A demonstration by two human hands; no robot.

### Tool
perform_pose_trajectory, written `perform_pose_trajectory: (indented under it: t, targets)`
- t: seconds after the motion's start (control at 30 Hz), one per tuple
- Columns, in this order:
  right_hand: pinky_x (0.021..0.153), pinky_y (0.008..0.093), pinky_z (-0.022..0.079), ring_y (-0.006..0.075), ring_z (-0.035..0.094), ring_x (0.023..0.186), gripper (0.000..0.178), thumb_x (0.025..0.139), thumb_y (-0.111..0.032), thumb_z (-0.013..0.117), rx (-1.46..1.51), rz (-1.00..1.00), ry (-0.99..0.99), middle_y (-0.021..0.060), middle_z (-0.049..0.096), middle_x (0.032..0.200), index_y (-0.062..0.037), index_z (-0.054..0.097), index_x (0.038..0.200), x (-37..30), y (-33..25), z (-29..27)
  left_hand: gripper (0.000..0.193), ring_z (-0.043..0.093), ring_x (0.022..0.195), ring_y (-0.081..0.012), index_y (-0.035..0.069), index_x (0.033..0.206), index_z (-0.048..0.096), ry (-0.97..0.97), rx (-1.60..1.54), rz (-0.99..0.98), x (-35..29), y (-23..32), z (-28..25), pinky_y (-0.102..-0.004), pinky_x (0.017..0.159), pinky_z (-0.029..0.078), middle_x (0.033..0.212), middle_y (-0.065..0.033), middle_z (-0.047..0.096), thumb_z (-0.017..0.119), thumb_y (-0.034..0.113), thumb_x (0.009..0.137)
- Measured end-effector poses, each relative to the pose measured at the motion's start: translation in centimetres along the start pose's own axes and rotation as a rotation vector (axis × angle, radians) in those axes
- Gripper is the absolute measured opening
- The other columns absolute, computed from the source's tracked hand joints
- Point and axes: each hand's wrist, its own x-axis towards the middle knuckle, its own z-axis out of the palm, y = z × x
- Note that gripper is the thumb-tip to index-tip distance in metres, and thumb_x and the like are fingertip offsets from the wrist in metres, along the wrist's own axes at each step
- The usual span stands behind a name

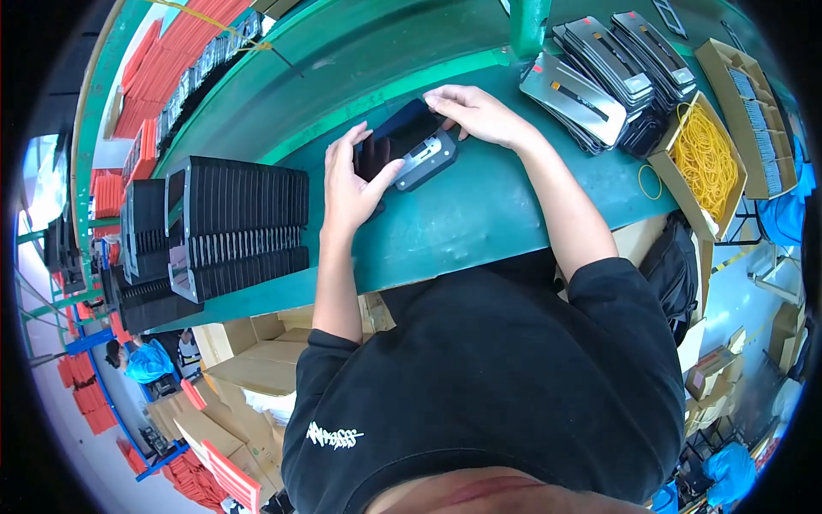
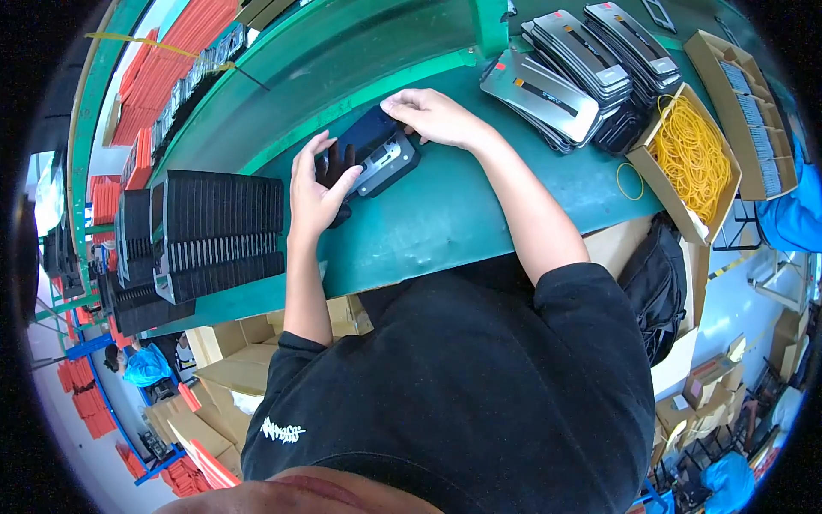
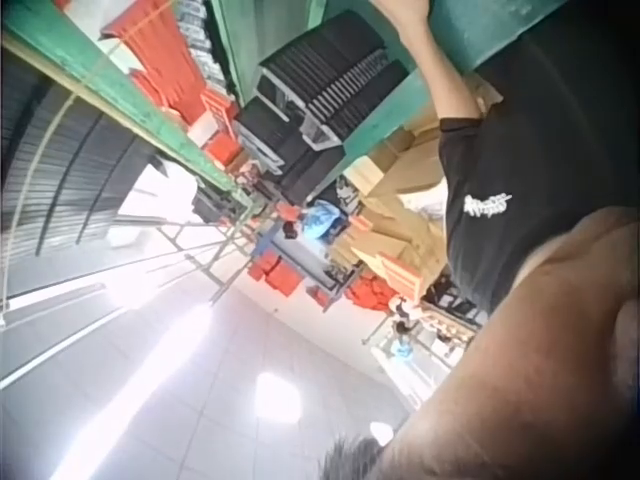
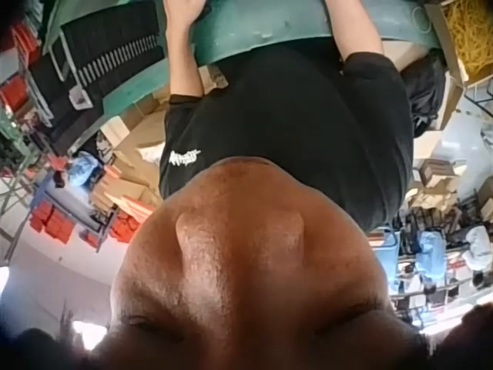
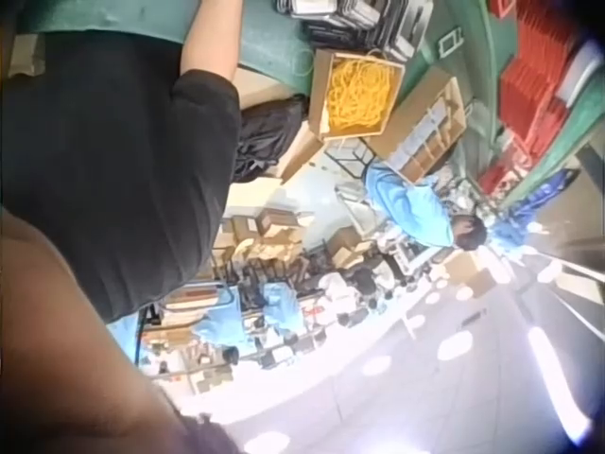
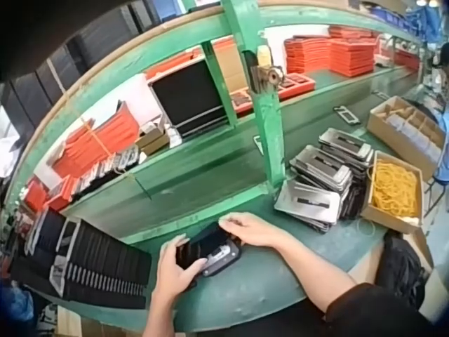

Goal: Assembling black electronic enclosures by installing internal components and metal brackets on a factory production line.

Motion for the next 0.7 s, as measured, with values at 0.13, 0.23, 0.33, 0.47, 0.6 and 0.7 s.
perform_pose_trajectory:
  t: [0.13, 0.23, 0.33, 0.47, 0.6, 0.7]
  targets:
    - [0.078, 0.0310, 0.056, 0.0188, 0.068, 0.097, 0.059, 0.101, -0.038, 0.064, -0.078, -0.021, -0.026, 0.0141, 0.066, 0.132, -0.0018, 0.053, 0.145, 0.3, 1.1, -0.2, 0.076, 0.057, 0.125, -0.0339, 0.001, 0.137, 0.056, 0.004, 0.007, 0.050, 0.1, 0.3, 0.1, -0.0434, 0.110, 0.042, 0.128, -0.0154, 0.067, 0.089, 0.029, 0.074]
    - [0.082, 0.0322, 0.056, 0.0187, 0.069, 0.097, 0.064, 0.094, -0.031, 0.075, -0.247, -0.147, -0.041, 0.0166, 0.066, 0.133, 0.0007, 0.052, 0.145, 0.6, 1.9, 0.1, 0.076, 0.057, 0.124, -0.0338, 0.001, 0.134, 0.058, 0.019, 0.082, 0.119, -0.2, -0.1, -0.1, -0.0436, 0.109, 0.042, 0.126, -0.0153, 0.067, 0.091, 0.028, 0.071]
    - [0.083, 0.0324, 0.056, 0.0183, 0.069, 0.095, 0.067, 0.091, -0.029, 0.078, -0.260, -0.119, -0.020, 0.0174, 0.066, 0.132, 0.0019, 0.052, 0.144, 0.0, 1.2, 0.5, 0.076, 0.058, 0.123, -0.0340, 0.001, 0.131, 0.059, 0.033, 0.103, 0.144, -0.6, -0.4, -0.3, -0.0444, 0.110, 0.042, 0.125, -0.0151, 0.067, 0.093, 0.028, 0.069]
    - [0.082, 0.0327, 0.055, 0.0180, 0.069, 0.092, 0.069, 0.088, -0.029, 0.080, -0.311, -0.145, 0.025, 0.0179, 0.066, 0.132, 0.0024, 0.053, 0.143, -0.2, 1.1, 0.9, 0.075, 0.058, 0.121, -0.0344, 0.002, 0.128, 0.060, 0.055, 0.073, 0.132, -1.0, -0.8, -0.4, -0.0473, 0.112, 0.040, 0.124, -0.0147, 0.068, 0.094, 0.028, 0.066]
    - [0.080, 0.0330, 0.055, 0.0178, 0.068, 0.090, 0.070, 0.087, -0.031, 0.081, -0.359, -0.162, 0.041, 0.0178, 0.065, 0.132, 0.0021, 0.054, 0.142, -0.1, 0.8, 1.0, 0.074, 0.059, 0.120, -0.0348, 0.004, 0.127, 0.060, 0.083, 0.085, 0.137, -1.3, -1.0, -0.2, -0.0517, 0.114, 0.036, 0.122, -0.0141, 0.068, 0.094, 0.028, 0.066]
    - [0.079, 0.0331, 0.055, 0.0177, 0.068, 0.089, 0.070, 0.087, -0.032, 0.082, -0.368, -0.165, 0.038, 0.0176, 0.065, 0.131, 0.0019, 0.054, 0.142, -0.1, 0.8, 0.9, 0.072, 0.060, 0.119, -0.0351, 0.005, 0.124, 0.061, 0.097, 0.088, 0.135, -1.4, -0.9, -0.1, -0.0548, 0.116, 0.034, 0.121, -0.0135, 0.068, 0.094, 0.028, 0.065]
